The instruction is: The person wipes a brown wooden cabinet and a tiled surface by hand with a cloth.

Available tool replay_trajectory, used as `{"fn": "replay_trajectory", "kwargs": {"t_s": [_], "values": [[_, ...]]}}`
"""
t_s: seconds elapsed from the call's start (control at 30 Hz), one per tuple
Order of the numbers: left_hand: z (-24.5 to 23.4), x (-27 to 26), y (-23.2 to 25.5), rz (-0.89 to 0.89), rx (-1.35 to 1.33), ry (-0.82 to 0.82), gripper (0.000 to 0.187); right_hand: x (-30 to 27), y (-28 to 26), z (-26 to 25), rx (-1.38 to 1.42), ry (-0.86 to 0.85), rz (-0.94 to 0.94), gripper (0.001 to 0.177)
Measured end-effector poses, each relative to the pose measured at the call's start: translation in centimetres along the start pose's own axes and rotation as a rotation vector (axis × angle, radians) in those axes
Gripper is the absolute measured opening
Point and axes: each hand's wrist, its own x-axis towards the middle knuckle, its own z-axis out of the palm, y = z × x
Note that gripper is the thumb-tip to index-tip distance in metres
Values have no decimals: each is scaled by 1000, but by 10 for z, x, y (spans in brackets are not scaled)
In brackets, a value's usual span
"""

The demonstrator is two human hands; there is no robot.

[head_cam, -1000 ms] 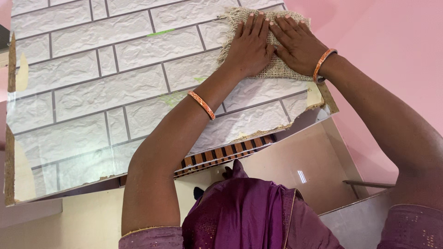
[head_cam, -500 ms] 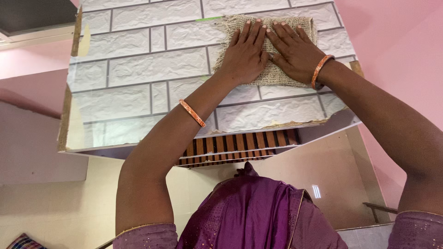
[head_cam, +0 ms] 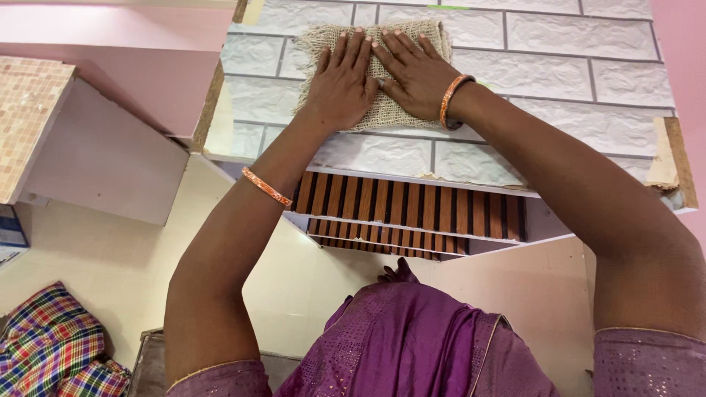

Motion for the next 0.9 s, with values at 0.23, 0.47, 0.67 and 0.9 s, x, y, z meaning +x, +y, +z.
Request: {"fn": "replay_trajectory", "kwargs": {"t_s": [0.23, 0.47, 0.67, 0.9], "values": [[-19, -66, -54, -137, 13, -8, 70, 37, -77, -4, -4, -4, -92, 70], [-35, -114, -63, -153, 15, -21, 71, 31, -124, -4, -9, -40, -101, 70], [-35, -120, -20, -81, -21, -31, 71, -19, -120, 0, 38, -27, -40, 68], [-29, -95, 51, 73, -32, -66, 68, -95, -83, -5, 30, 2, 64, 63]]}}
